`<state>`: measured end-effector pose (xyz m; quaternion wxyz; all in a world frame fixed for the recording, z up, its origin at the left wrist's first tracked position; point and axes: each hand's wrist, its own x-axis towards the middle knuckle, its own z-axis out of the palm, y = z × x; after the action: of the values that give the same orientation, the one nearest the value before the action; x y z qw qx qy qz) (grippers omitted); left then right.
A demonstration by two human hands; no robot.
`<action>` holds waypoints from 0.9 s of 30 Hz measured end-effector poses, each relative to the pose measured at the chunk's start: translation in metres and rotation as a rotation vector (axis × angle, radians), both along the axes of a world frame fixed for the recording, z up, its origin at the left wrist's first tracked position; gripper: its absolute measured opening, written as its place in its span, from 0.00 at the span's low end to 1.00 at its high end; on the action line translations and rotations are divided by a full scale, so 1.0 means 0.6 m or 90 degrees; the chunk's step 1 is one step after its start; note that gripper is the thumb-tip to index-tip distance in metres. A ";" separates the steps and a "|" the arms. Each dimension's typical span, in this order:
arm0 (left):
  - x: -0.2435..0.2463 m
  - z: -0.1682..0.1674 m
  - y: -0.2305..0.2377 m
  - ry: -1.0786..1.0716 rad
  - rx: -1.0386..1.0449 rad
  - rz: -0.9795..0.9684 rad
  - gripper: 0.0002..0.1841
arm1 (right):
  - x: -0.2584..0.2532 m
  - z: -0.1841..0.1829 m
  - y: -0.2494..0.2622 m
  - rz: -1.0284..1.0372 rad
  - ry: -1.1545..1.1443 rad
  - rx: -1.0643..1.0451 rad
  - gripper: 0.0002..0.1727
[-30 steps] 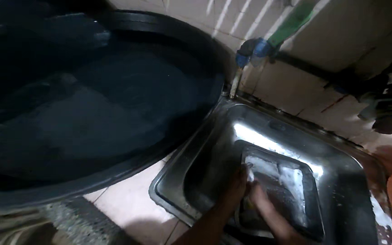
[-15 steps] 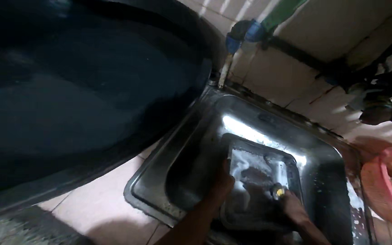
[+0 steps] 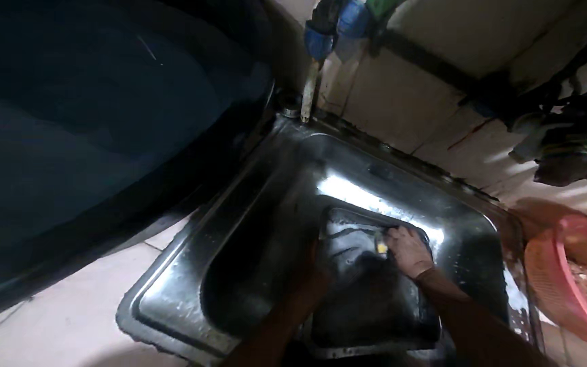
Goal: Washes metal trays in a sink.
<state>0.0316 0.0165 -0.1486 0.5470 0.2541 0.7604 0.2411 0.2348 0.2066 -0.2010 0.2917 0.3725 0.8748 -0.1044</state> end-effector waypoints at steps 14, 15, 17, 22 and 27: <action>0.002 -0.007 -0.005 0.006 0.067 -0.004 0.44 | 0.181 0.027 -0.171 -0.076 -0.137 -0.094 0.24; 0.004 -0.010 -0.005 0.016 0.074 -0.016 0.45 | 0.181 0.033 -0.186 -0.079 -0.156 -0.106 0.25; 0.006 -0.020 -0.005 0.029 0.084 -0.031 0.47 | 0.176 0.045 -0.216 -0.100 -0.203 -0.137 0.27; 0.006 -0.018 -0.002 0.013 0.109 -0.021 0.51 | 0.143 0.072 -0.266 -0.192 -0.331 -0.190 0.29; 0.005 -0.032 -0.004 -0.020 0.149 0.010 0.46 | 0.121 0.053 -0.264 -0.328 -0.243 -0.261 0.36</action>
<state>0.0348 0.0139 -0.1676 0.5233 0.3064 0.7204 0.3366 0.3073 0.0480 -0.1694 0.4821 0.5270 0.6432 -0.2759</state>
